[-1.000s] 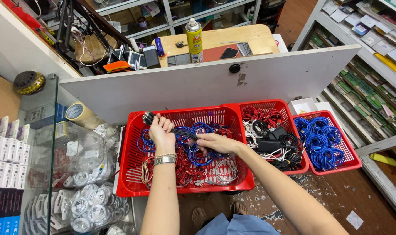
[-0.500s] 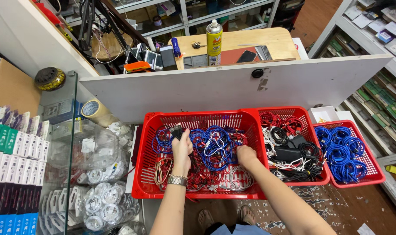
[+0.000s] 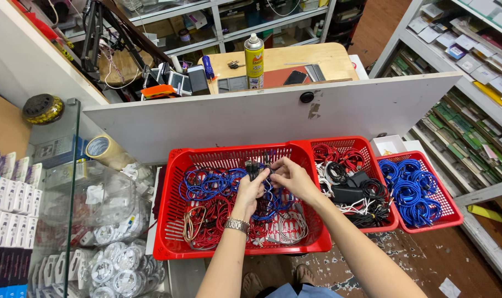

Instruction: The person sorts tangled cables in red baskets, picking up individual cables, untangling them, and coiling them by hand. They handle white, blue, and black cables, placing the coiled cables back into the baskets.

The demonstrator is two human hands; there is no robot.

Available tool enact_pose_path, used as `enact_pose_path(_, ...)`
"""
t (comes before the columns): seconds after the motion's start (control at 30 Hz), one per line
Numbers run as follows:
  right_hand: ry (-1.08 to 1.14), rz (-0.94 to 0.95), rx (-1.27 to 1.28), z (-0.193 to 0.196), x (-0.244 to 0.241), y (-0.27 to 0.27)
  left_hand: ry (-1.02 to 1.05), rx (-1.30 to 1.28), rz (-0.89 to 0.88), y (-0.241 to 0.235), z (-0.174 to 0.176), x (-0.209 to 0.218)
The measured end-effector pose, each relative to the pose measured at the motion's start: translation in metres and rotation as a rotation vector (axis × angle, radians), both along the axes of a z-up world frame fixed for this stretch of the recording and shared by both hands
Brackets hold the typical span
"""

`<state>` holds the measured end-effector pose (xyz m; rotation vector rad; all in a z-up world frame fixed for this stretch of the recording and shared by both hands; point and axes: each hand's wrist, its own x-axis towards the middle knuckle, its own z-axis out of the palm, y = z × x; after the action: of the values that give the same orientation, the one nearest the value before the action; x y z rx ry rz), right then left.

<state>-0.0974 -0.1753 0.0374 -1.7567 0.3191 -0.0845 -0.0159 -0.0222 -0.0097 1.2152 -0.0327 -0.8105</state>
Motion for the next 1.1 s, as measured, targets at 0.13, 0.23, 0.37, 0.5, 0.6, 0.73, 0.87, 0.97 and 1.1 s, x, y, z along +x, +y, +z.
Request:
enact_pose_path(0.13,-0.139,-0.095,-0.371,0.014,-0.003,0.002,-0.051,0.048,0.013,-0.001,-0.003,-0.002)
enact_pose_path(0.23,-0.105,-0.062,-0.433,0.019,0.002,-0.003,-0.130,0.106,-0.008,-0.009,-0.004,-0.005)
enact_pose_path(0.37,-0.016,-0.036,-0.510,0.005,0.007,-0.010,-0.162,0.143,-0.056,-0.012,-0.001,-0.007)
enact_pose_path(0.5,-0.190,-0.281,-0.783,-0.015,0.016,-0.023,-0.116,0.104,-0.168,-0.012,0.016,-0.010)
enact_pose_path(0.6,-0.051,-0.388,-0.707,-0.019,0.023,-0.054,-0.100,0.074,-0.244,-0.004,0.029,-0.017)
enact_pose_path(0.73,0.001,-0.081,-0.788,-0.020,0.015,-0.077,-0.110,0.103,-0.228,0.014,0.030,-0.011)
enact_pose_path(0.87,0.003,0.051,-0.575,-0.013,0.011,-0.061,-0.106,0.163,-0.031,0.003,0.009,-0.003)
enact_pose_path(0.97,0.071,0.085,0.134,-0.010,0.011,-0.042,-0.228,0.266,0.017,-0.001,-0.011,0.000)
enact_pose_path(1.1,0.107,0.158,0.329,-0.009,0.010,-0.035,-0.344,0.310,0.091,-0.009,-0.015,-0.001)
